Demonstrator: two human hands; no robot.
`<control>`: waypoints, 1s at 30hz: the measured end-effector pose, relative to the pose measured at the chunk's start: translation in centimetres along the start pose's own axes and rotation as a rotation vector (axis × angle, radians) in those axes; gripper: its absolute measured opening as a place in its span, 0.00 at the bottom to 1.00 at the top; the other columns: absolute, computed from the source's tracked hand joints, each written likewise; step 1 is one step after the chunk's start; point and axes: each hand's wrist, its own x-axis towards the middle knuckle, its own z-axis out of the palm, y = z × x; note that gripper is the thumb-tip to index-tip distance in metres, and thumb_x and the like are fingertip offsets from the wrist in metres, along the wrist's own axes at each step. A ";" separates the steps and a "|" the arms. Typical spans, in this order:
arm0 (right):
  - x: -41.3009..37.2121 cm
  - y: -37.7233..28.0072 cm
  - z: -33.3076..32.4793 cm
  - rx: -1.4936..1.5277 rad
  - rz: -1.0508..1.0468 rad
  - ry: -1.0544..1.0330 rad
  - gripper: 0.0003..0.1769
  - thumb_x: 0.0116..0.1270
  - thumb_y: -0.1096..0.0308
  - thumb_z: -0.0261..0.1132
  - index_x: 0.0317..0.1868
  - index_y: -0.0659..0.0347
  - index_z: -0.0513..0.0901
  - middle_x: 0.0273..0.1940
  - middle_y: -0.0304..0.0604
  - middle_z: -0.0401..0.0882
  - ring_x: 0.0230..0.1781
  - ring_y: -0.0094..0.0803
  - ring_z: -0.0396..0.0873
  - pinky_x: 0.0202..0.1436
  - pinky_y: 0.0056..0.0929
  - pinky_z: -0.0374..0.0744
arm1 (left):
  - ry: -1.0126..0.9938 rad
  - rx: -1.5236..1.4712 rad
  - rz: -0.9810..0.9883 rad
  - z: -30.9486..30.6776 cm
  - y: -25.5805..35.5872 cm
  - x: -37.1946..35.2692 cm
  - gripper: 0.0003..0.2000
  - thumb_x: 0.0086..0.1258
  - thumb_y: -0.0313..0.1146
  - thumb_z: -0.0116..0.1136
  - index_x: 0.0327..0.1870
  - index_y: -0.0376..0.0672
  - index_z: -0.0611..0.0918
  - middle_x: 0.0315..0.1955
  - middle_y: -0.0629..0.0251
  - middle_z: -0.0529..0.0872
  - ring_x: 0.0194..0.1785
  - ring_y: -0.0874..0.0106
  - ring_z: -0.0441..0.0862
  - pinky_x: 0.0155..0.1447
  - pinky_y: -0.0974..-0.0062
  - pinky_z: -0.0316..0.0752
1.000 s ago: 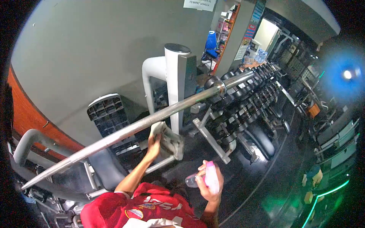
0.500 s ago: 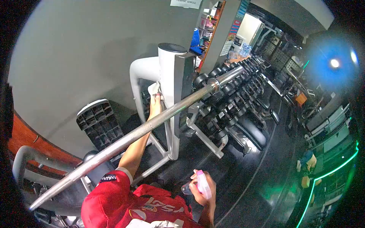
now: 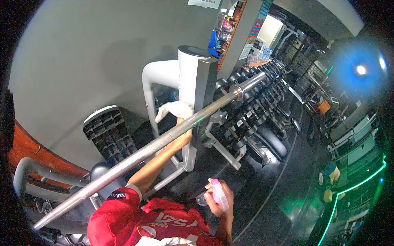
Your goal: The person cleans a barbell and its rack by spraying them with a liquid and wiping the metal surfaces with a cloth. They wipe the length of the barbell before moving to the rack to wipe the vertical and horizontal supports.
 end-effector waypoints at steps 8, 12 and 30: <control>-0.1 0.2 0.3 0.094 0.082 -0.003 0.14 0.52 0.74 0.64 0.41 0.67 0.78 0.33 0.46 0.79 0.36 0.35 0.80 0.46 0.32 0.77 | -0.435 0.401 -0.069 -0.2 -5.4 -8.4 0.10 0.61 0.28 0.50 0.40 0.33 0.77 0.40 0.41 0.75 0.51 0.44 0.69 0.57 0.51 0.63; -0.4 0.5 0.2 0.029 -0.009 0.004 0.15 0.52 0.74 0.64 0.42 0.67 0.78 0.33 0.46 0.79 0.35 0.36 0.80 0.45 0.32 0.77 | -0.462 0.369 0.010 -2.2 -7.4 -11.3 0.11 0.65 0.33 0.50 0.41 0.34 0.78 0.43 0.41 0.76 0.47 0.45 0.74 0.53 0.53 0.68; -0.9 0.1 -0.2 0.059 0.039 0.010 0.20 0.52 0.78 0.64 0.48 0.69 0.77 0.34 0.45 0.79 0.33 0.31 0.80 0.42 0.28 0.77 | -0.275 0.042 -0.034 1.5 -2.3 -9.2 0.15 0.57 0.20 0.50 0.47 0.34 0.73 0.44 0.43 0.76 0.49 0.44 0.73 0.56 0.55 0.67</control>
